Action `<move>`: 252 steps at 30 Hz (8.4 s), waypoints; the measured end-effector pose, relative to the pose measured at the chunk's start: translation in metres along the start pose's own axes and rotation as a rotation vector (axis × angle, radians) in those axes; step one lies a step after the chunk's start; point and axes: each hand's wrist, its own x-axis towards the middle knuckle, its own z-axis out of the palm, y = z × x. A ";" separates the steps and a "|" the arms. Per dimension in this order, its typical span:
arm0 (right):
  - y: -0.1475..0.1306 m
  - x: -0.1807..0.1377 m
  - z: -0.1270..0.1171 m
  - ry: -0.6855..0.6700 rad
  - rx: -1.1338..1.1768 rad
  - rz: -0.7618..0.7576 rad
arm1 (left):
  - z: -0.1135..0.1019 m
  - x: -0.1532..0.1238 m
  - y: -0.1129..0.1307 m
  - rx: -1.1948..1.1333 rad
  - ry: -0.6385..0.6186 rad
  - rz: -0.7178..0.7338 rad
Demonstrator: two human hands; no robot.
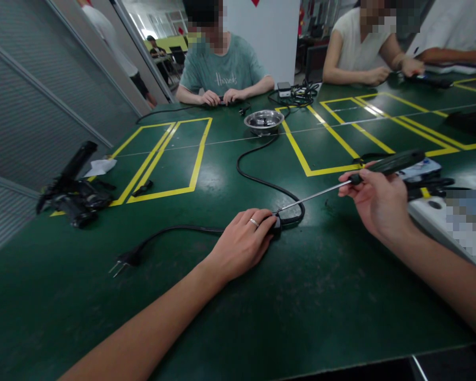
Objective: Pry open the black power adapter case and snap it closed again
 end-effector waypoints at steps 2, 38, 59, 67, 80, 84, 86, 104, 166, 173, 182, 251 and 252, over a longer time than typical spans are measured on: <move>0.000 0.000 0.000 -0.003 -0.001 0.000 | 0.000 0.000 0.000 -0.005 -0.004 -0.007; -0.008 -0.006 0.003 -0.035 -0.164 -0.102 | 0.000 -0.002 -0.001 -0.064 -0.039 -0.063; -0.015 0.031 -0.023 0.405 -0.334 -0.565 | -0.023 -0.012 -0.026 -0.193 -0.156 -0.211; -0.013 0.017 -0.014 0.282 -0.261 -0.452 | -0.021 -0.013 -0.038 -0.515 -0.158 -0.246; -0.001 -0.015 0.013 -0.056 0.183 0.217 | -0.011 -0.010 -0.040 -0.789 -0.051 -0.357; 0.006 -0.029 0.023 -0.163 0.209 0.287 | -0.013 -0.008 -0.041 -0.842 -0.074 -0.410; 0.008 -0.032 0.025 -0.205 0.208 0.307 | -0.014 -0.007 -0.042 -0.855 -0.088 -0.410; 0.002 -0.038 0.028 -0.307 0.155 0.327 | -0.018 -0.004 -0.046 -0.887 -0.137 -0.396; -0.024 -0.047 0.029 -0.299 -0.388 -0.089 | -0.017 -0.003 -0.042 -0.933 -0.134 -0.433; -0.013 -0.041 0.024 -0.330 -0.038 0.080 | -0.018 -0.004 -0.042 -0.944 -0.144 -0.439; -0.018 -0.040 0.021 -0.223 -0.401 -0.083 | -0.018 -0.003 -0.042 -0.953 -0.139 -0.446; -0.013 -0.025 0.013 -0.290 -0.052 0.095 | -0.020 -0.004 -0.043 -0.876 -0.171 -0.424; -0.014 -0.024 0.014 -0.286 -0.063 0.096 | -0.020 -0.004 -0.043 -0.880 -0.170 -0.422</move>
